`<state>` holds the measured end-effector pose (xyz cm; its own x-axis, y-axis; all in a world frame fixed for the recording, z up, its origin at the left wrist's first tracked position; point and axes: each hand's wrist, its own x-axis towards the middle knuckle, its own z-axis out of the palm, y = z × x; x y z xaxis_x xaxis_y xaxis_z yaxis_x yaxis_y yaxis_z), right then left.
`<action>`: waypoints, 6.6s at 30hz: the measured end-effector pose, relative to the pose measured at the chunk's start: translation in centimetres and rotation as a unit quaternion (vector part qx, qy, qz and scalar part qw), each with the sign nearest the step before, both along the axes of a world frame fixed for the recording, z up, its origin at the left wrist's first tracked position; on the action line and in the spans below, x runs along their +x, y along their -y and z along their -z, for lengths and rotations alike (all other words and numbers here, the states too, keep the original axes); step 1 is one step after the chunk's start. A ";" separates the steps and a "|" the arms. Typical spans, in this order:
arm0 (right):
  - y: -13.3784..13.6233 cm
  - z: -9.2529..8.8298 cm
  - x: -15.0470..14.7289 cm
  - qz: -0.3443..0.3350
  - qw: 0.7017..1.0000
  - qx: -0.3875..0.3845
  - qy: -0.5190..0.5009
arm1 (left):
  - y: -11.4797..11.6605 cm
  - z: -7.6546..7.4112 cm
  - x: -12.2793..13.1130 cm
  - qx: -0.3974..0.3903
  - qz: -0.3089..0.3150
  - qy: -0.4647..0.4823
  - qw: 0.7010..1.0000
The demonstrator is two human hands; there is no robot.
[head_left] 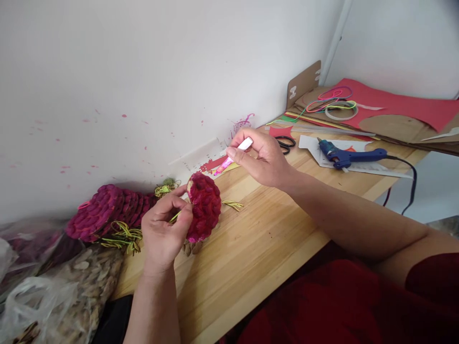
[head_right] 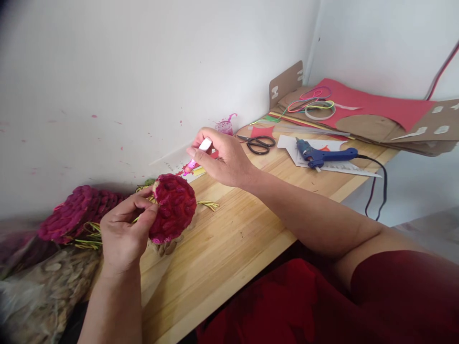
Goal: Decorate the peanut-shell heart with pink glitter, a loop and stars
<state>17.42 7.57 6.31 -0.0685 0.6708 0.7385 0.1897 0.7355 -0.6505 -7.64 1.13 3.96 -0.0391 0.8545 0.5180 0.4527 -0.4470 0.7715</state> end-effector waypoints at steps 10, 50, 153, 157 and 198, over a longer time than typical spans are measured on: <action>0.0 0.0 0.1 -0.018 1.000 0.005 -0.006 | 0.9 -0.1 3.0 -0.100 0.083 0.048 0.990; 2.4 -2.2 1.1 -0.077 0.979 0.148 0.121 | 1.5 1.1 4.4 -0.125 0.080 0.058 0.987; 0.5 -1.5 2.3 -0.157 0.985 -0.056 0.037 | 1.4 1.6 4.3 -0.114 0.085 0.053 0.988; 0.0 -1.1 2.1 -0.215 0.970 -0.111 0.004 | 1.3 1.8 4.1 -0.110 0.088 0.052 0.989; 0.2 -1.0 1.6 -0.129 0.985 -0.110 -0.002 | 1.4 2.0 4.0 -0.112 0.077 0.048 0.990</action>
